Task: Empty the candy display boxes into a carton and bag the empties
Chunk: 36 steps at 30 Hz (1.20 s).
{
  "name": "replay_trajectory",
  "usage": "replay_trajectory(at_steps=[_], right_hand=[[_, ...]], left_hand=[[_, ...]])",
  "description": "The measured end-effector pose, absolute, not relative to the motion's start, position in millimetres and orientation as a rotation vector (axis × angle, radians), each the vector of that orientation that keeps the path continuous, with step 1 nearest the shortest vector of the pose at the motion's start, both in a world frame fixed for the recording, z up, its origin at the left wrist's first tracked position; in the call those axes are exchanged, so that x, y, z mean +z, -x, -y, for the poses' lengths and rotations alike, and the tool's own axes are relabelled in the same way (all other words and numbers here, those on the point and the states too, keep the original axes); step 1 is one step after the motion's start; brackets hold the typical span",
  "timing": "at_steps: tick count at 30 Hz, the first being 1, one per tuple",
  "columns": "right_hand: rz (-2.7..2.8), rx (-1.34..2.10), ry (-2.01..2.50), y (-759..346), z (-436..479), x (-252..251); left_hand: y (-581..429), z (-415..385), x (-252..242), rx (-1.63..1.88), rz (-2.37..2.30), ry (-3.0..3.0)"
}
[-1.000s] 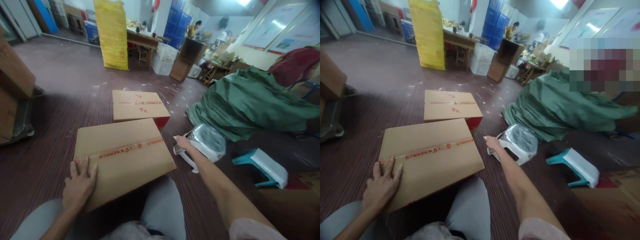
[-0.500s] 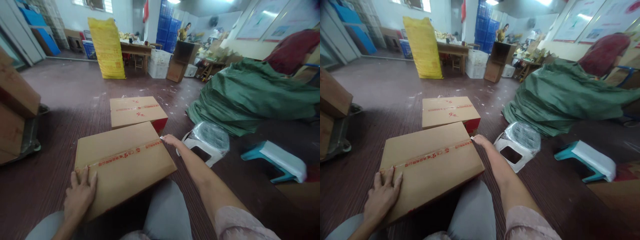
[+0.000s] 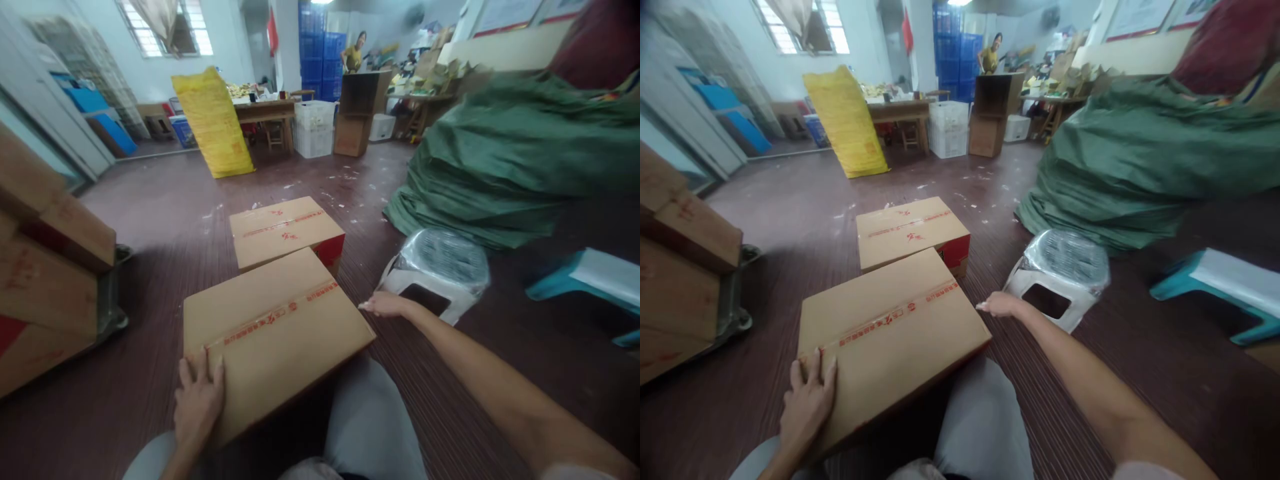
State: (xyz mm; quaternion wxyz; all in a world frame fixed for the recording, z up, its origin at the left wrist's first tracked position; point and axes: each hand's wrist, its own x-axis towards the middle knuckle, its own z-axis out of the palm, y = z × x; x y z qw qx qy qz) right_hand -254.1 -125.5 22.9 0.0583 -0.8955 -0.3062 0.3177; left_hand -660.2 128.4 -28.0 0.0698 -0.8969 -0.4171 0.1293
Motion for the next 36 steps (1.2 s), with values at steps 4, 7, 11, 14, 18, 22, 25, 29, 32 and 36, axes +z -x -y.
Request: replay_trajectory(at_steps=[4,7,11,14,18,22,25,29,32,36], right_hand=[[0.767,0.487,2.847,264,109,26],[0.657,0.464,2.869,288,79,20],[0.563,0.400,2.877,314,57,12],[0.508,0.326,2.890,325,54,11],[0.360,0.278,2.906,334,50,12],[0.288,0.302,2.890,333,48,10],[0.293,0.372,2.884,323,49,11],[0.395,0.547,2.858,308,54,17],[0.505,0.588,2.832,303,58,19],[0.595,0.469,2.821,306,64,12]], left_hand=[[661,-129,-30,0.316,1.324,2.753],[663,-130,-31,0.197,1.406,2.819],[660,-130,-33,0.047,1.590,2.864],[654,-128,-30,-0.053,1.875,2.814],[648,-120,-17,-0.140,2.057,2.781],[648,-115,-9,-0.227,2.053,2.769],[652,-117,-16,-0.330,2.023,2.763],[657,-123,-29,-0.464,1.984,2.736],[656,-125,-32,-0.494,1.970,2.718],[654,-122,-28,-0.466,1.986,2.736]])
